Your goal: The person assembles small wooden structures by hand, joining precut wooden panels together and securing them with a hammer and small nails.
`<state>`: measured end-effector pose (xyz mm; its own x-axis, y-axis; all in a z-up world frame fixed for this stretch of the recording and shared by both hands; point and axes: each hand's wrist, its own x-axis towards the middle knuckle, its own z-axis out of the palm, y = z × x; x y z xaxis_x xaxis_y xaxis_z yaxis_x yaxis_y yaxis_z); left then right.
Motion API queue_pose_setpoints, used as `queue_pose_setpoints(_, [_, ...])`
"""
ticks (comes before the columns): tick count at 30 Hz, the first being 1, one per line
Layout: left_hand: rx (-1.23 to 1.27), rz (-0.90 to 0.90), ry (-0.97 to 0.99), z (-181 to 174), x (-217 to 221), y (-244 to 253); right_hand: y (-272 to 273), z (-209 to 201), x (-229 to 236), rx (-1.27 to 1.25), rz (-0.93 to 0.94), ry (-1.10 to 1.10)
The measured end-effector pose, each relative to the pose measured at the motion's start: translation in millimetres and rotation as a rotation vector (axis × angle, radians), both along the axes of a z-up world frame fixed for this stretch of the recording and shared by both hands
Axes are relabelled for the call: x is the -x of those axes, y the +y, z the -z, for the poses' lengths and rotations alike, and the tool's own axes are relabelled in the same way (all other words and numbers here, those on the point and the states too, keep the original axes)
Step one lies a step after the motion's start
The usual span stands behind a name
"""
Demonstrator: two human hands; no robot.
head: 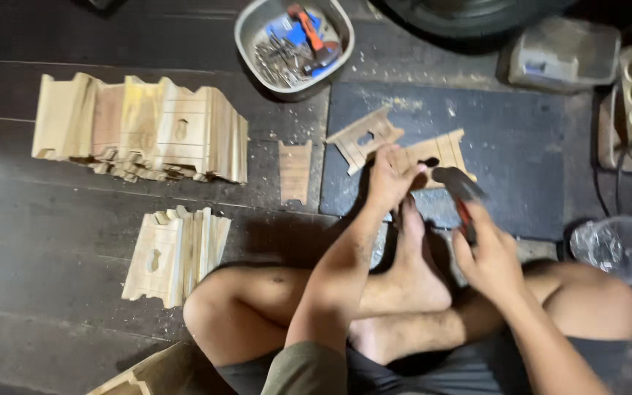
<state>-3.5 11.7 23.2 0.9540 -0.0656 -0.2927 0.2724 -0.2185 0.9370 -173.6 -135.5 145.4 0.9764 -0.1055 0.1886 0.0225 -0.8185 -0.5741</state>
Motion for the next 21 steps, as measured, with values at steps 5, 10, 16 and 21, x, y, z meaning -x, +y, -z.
queue_pose_setpoints(5, [0.038,0.007,-0.084,-73,21,5,-4,16,5,0.064,-0.028,-0.075])
queue_pose_setpoints(10, [0.02,-0.016,-0.057,0,13,1,-13,50,14,0.123,0.039,-0.223])
queue_pose_setpoints(16, [0.018,-0.039,-0.024,7,-9,-9,-23,50,-8,0.156,0.07,-0.172])
queue_pose_setpoints(21, [0.052,-0.058,-0.021,17,1,-3,-8,17,-3,0.06,0.092,0.075])
